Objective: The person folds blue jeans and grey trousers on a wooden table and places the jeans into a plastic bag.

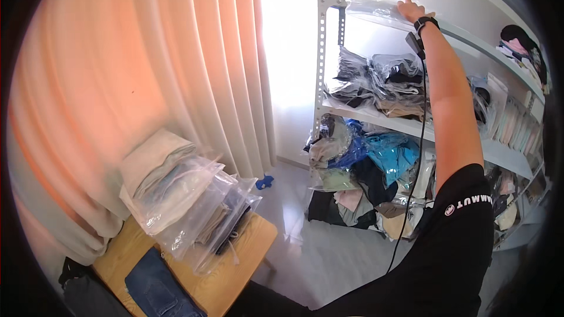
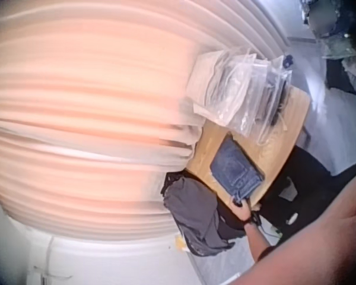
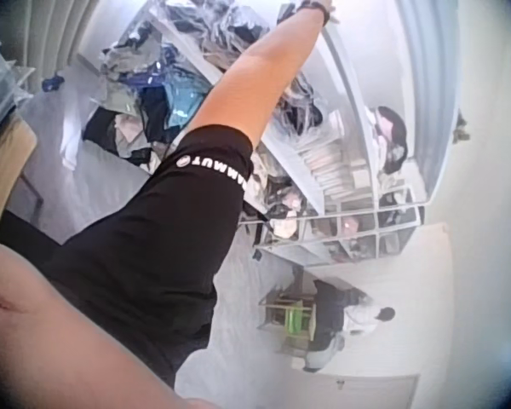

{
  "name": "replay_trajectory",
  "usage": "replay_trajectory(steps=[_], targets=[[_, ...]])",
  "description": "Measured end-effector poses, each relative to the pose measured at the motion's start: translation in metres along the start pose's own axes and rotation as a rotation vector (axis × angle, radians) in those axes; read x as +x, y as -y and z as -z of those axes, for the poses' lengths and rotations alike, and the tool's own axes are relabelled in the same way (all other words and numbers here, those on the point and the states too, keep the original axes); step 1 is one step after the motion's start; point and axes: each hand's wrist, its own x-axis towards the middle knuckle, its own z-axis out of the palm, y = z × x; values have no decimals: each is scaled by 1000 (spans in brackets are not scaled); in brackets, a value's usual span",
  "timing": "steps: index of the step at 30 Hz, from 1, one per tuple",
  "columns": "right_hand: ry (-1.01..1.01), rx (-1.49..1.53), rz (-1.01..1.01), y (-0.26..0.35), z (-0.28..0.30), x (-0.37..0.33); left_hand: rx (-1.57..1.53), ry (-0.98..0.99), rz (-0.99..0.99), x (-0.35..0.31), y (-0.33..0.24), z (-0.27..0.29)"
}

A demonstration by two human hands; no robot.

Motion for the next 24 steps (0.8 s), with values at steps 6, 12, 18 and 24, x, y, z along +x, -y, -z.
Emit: replay_trajectory(steps=[6, 12, 18, 24], targets=[[-59, -40, -5, 2, -1, -2, 21, -15, -52, -5, 3, 1], [-173, 343, 142, -20, -4, 15, 7, -16, -21, -4, -2, 1], [-387, 1299, 216, -39, -4, 41, -21, 21, 34, 0, -25, 4], [-980, 1442, -42, -54, 46, -12, -22, 28, -55, 4, -43, 3]])
